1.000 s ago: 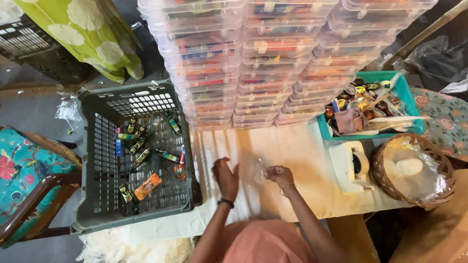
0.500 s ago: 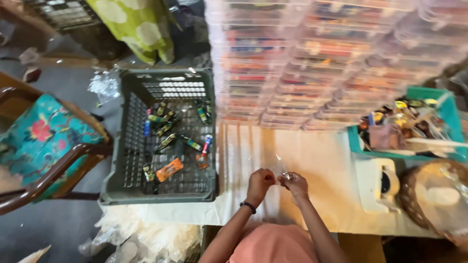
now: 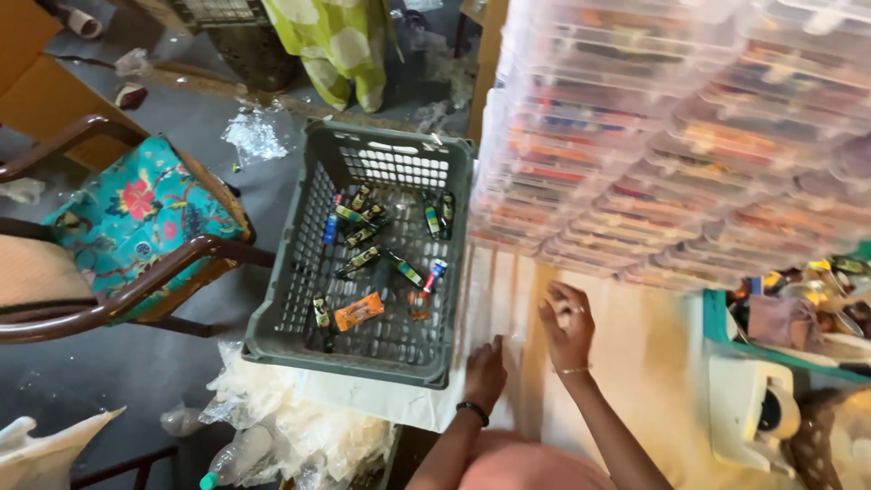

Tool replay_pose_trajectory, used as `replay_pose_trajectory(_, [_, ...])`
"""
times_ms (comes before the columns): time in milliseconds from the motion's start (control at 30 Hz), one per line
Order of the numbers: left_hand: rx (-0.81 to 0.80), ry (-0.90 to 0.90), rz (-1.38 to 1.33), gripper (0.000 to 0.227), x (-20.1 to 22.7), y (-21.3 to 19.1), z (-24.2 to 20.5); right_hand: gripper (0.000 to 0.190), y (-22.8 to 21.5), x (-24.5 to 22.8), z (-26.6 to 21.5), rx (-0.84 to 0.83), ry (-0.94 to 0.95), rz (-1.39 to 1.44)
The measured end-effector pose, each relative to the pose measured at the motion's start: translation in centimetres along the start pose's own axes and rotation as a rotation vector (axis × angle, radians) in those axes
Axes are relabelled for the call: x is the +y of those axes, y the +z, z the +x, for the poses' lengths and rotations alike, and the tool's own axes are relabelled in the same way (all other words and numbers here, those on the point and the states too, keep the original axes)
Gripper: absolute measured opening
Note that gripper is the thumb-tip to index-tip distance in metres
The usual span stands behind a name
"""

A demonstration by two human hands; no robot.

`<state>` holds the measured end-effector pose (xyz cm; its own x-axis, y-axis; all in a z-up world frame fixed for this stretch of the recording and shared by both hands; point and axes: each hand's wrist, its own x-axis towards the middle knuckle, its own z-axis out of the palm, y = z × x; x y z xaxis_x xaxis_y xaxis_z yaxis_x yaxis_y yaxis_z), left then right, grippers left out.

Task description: The person picks up small packaged items from a black crate and places them into clear plastic containers. They then close the containers and move them into a cardboard box. The person repeats this process with different items, including small bottles and wrapped goods, organizing them into the containers.

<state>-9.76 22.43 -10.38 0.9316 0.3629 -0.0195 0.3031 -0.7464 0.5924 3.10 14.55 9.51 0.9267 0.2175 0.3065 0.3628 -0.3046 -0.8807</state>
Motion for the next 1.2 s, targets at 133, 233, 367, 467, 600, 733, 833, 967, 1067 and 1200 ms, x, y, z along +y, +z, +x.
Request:
replay_pose_trajectory(133, [0.072, -0.010, -0.053, 0.058, 0.9, -2.7, -0.5, 0.020, 8.2, -7.2, 6.1, -0.285, -0.153, 0.125])
replay_pose_trajectory(233, [0.157, 0.001, -0.013, 0.060, 1.1, -3.0, -0.7, 0.018, 17.3, -7.6, 9.2, -0.648, -0.369, -0.135])
replay_pose_trajectory(367, [0.027, -0.011, 0.049, 0.044, 0.5, -2.2, 0.0, 0.039, 28.8, -2.8, 9.4, -1.134, -0.215, -0.647])
replay_pose_trajectory(467, [0.043, -0.092, -0.102, 0.023, -1.0, -0.2, -0.1, 0.058, 32.9, 0.7, 6.9, -1.139, -0.125, -0.827])
replay_pose_trajectory(600, [0.223, -0.001, -0.263, 0.021, -1.5, 0.0, 0.1, 0.059, 38.4, 11.4, 3.7, -0.926, -0.232, -0.894])
replay_pose_trajectory(733, [0.142, -0.025, -0.094, 0.027, -0.7, -1.0, 0.2, 0.077, 31.6, -1.0, 7.0, -1.001, -0.059, -0.761])
replay_pose_trajectory(833, [0.011, -0.069, -0.073, 0.015, 0.3, -2.9, 0.8, 0.077, 24.1, -9.9, 9.1, -1.007, 0.275, -0.404])
replay_pose_trajectory(967, [0.053, 0.141, 0.454, 0.012, -4.3, 7.3, 0.6, 0.047, 10.6, -7.0, 8.7, -0.737, 0.582, 0.848])
replay_pose_trajectory(1067, [0.136, 0.336, 0.521, 0.017, -3.7, 11.4, 1.9, 0.036, -0.5, -0.9, 4.9, -0.480, 0.766, 1.152])
replay_pose_trajectory(1200, [-0.075, -0.116, -0.121, 0.011, 3.0, 6.5, 3.4, 0.042, -9.8, 12.9, -4.7, -0.105, 0.833, 1.017])
